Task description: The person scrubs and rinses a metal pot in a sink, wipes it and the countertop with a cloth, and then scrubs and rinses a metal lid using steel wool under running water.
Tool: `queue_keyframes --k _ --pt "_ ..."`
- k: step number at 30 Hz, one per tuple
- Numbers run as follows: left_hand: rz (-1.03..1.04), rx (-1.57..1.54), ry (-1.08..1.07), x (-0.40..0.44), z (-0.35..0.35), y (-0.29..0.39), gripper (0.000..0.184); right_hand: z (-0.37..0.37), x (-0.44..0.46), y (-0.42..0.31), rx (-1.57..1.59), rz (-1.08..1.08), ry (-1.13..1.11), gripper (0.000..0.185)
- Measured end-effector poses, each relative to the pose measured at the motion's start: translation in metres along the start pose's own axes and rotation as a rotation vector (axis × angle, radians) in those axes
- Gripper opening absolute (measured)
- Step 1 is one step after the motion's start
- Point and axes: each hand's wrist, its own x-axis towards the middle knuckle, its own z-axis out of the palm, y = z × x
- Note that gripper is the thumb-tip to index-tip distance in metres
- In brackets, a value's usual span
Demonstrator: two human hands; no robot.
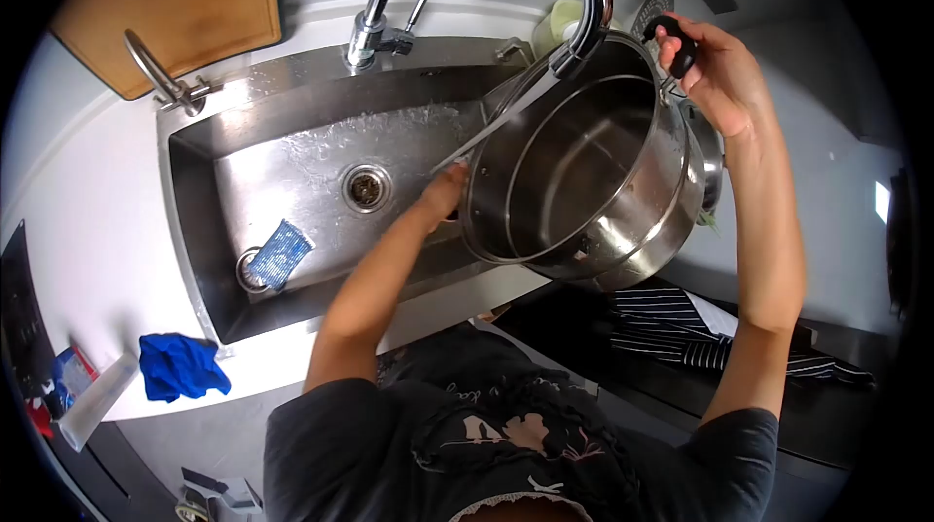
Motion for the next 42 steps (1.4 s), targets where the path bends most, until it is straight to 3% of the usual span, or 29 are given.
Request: queue_keyframes --k 1,2,5,6,9,11,13,17,20,23,26,28,31,32,35,42 --pt "-0.086 0.080 0.043 -0.017 -0.014 0.015 0.051 -0.010 0.004 0.002 0.041 0.016 -0.005 0.012" --pt "-0.174 0.159 0.085 -0.033 -0.027 0.029 0.051 -0.018 0.005 0.006 0.049 0.004 0.041 0.025" --pt "-0.394 0.284 -0.025 -0.075 -0.063 0.067 0.045 -0.051 0.016 0.030 0.226 0.039 0.153 0.024" --pt "-0.375 0.387 -0.022 -0.078 -0.078 0.064 0.045 -0.068 0.022 0.040 0.332 0.120 0.107 0.014" --pt "-0.351 0.664 -0.076 -0.101 -0.111 0.086 0.043 -0.095 0.019 0.083 0.449 0.235 0.181 0.022" --pt "-0.118 1.023 -0.059 -0.095 -0.155 0.072 0.046 -0.107 0.016 0.122 0.570 0.277 0.210 0.027" --pt "-0.456 0.899 0.086 -0.135 -0.135 0.137 0.051 -0.114 0.016 0.161 0.740 0.348 0.243 0.029" --pt "-0.506 1.089 0.288 -0.155 -0.155 0.173 0.052 -0.110 0.028 0.231 0.950 0.530 0.119 0.027" --pt "-0.454 1.156 0.427 -0.178 -0.143 0.205 0.049 -0.088 0.043 0.265 0.826 0.566 0.181 0.024" --pt "-0.368 1.183 0.558 -0.191 -0.130 0.221 0.048 -0.085 0.061 0.297 0.713 0.502 0.009 0.020" --pt "-0.281 1.217 0.653 -0.211 -0.088 0.244 0.050 -0.083 0.083 0.315 0.411 0.478 -0.065 0.014" --pt "-0.072 1.295 0.690 -0.219 -0.080 0.239 0.050 -0.071 0.080 0.303 0.286 0.487 -0.115 0.013" --pt "0.070 1.257 0.716 -0.238 -0.062 0.235 0.052 -0.067 0.079 0.277 -0.096 0.407 -0.279 0.033" --pt "0.115 1.254 0.715 -0.241 -0.061 0.229 0.052 -0.076 0.095 0.285 -0.135 0.375 -0.342 0.058" --pt "0.139 1.240 0.767 -0.249 -0.041 0.216 0.052 -0.077 0.111 0.276 -0.392 0.277 -0.324 0.073" --pt "0.233 1.168 0.927 -0.251 -0.024 0.150 0.047 -0.089 0.121 0.263 -0.469 -0.086 -0.309 0.062"
